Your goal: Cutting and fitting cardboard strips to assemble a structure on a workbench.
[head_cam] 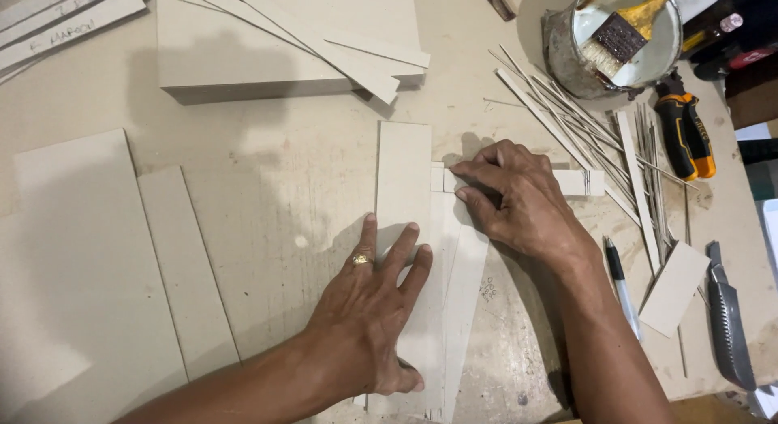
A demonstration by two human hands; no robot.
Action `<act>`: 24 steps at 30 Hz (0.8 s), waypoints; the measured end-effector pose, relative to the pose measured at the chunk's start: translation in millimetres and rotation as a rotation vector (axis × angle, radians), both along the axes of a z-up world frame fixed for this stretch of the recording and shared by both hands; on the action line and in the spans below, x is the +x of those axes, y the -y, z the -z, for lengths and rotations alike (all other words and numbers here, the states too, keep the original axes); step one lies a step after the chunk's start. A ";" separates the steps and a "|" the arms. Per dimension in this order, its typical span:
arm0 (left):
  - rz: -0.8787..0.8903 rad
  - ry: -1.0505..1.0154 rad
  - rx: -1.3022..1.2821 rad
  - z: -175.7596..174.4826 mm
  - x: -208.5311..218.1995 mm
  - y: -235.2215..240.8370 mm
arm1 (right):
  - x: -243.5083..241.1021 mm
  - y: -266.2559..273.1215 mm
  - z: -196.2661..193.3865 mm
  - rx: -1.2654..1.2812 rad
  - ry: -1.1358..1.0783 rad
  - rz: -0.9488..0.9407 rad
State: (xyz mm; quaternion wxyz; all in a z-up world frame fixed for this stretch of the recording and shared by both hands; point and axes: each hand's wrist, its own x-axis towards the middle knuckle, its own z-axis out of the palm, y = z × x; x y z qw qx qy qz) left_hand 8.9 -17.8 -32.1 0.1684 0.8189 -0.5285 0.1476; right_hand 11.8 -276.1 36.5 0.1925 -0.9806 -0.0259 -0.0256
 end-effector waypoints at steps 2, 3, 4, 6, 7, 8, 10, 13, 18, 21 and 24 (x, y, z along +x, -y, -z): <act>-0.004 -0.005 0.041 -1.2 -1.2 -2.9 | -0.1 -0.8 -0.1 0.006 0.004 0.006; -0.010 -0.008 0.081 -1.9 -1.7 -4.5 | 0.0 -1.3 -0.3 0.011 0.010 0.011; -0.009 -0.009 0.082 -1.9 -2.1 -5.2 | 0.0 -1.1 -0.4 0.012 0.009 0.012; -0.123 0.156 0.052 -2.0 -2.9 -6.5 | 0.3 -0.7 -0.9 0.009 0.027 -0.018; -0.122 0.157 0.052 -1.1 -3.1 -8.0 | 0.2 -0.9 -1.3 0.009 0.027 -0.017; -0.120 0.169 0.110 -0.2 -3.4 -9.6 | 0.2 -1.1 -1.8 0.011 0.025 -0.016; -0.118 0.182 0.169 -16.2 -0.1 -9.8 | 0.3 -0.9 -0.9 0.013 0.024 -0.015; 0.101 -0.529 0.503 -56.9 8.9 -5.0 | 0.2 0.3 1.5 0.005 0.034 -0.011; 0.080 -0.661 0.686 -73.2 12.9 0.5 | -0.1 0.2 0.1 0.008 0.027 -0.016; 0.091 -0.566 0.587 -59.1 9.3 -3.5 | 0.4 0.2 0.4 0.003 0.029 -0.021; -0.084 0.165 0.193 -9.8 -1.9 -13.9 | 0.1 0.7 0.7 0.008 0.031 -0.028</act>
